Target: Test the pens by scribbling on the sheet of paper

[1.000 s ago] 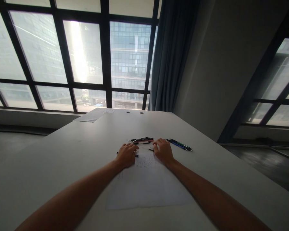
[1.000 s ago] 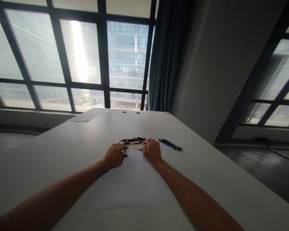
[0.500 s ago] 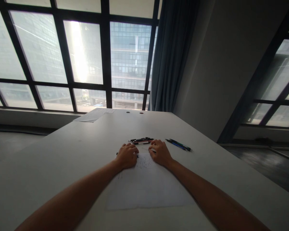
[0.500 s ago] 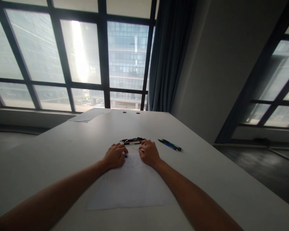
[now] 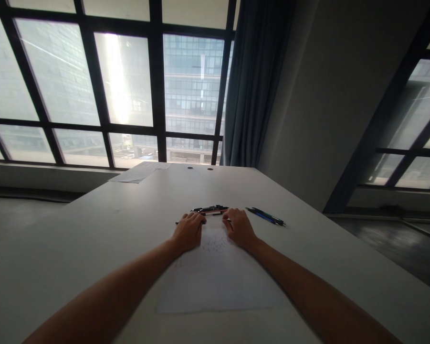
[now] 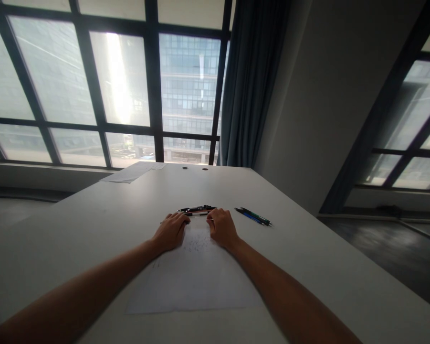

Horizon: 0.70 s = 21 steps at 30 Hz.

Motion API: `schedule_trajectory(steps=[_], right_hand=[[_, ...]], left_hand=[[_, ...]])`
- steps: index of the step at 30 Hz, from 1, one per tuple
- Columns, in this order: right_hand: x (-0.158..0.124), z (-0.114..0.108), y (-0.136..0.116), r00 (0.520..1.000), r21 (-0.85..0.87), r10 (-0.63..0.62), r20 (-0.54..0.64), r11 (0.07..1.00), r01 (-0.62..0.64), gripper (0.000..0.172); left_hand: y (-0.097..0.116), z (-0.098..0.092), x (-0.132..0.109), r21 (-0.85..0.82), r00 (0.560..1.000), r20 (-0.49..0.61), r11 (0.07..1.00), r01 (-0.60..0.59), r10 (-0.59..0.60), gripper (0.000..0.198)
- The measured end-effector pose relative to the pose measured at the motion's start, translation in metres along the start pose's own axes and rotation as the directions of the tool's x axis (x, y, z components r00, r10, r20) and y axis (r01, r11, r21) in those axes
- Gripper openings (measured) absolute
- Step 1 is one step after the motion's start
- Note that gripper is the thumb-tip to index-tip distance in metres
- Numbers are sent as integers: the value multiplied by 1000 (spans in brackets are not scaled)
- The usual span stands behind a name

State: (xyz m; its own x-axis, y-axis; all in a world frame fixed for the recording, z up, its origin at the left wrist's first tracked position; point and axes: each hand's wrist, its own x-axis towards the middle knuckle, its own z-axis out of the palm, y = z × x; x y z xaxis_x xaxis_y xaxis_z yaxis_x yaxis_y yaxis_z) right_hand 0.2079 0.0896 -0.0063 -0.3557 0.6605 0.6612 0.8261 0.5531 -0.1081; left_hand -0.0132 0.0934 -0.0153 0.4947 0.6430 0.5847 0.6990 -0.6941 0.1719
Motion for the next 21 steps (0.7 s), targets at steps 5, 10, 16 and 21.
schedule_trajectory(steps=[5, 10, 16, 21], right_hand=[[0, 1, -1, 994, 69, -93, -49, 993, 97, 7], [-1, 3, -2, 984, 69, -169, -52, 983, 172, 10], [0, 1, -2, 981, 29, -187, -51, 982, 189, 13], [0, 0, -4, 983, 11, -173, -54, 985, 174, 14]], left_hand=[[-3, 5, 0, -76, 998, -46, 996, 46, -49, 25], [-2, 7, -1, -213, 997, -75, 977, 8, -24, 23], [-2, 6, 0, -262, 997, -80, 965, -5, -17, 23], [-5, 9, -1, -251, 997, -78, 968, -14, -6, 28]])
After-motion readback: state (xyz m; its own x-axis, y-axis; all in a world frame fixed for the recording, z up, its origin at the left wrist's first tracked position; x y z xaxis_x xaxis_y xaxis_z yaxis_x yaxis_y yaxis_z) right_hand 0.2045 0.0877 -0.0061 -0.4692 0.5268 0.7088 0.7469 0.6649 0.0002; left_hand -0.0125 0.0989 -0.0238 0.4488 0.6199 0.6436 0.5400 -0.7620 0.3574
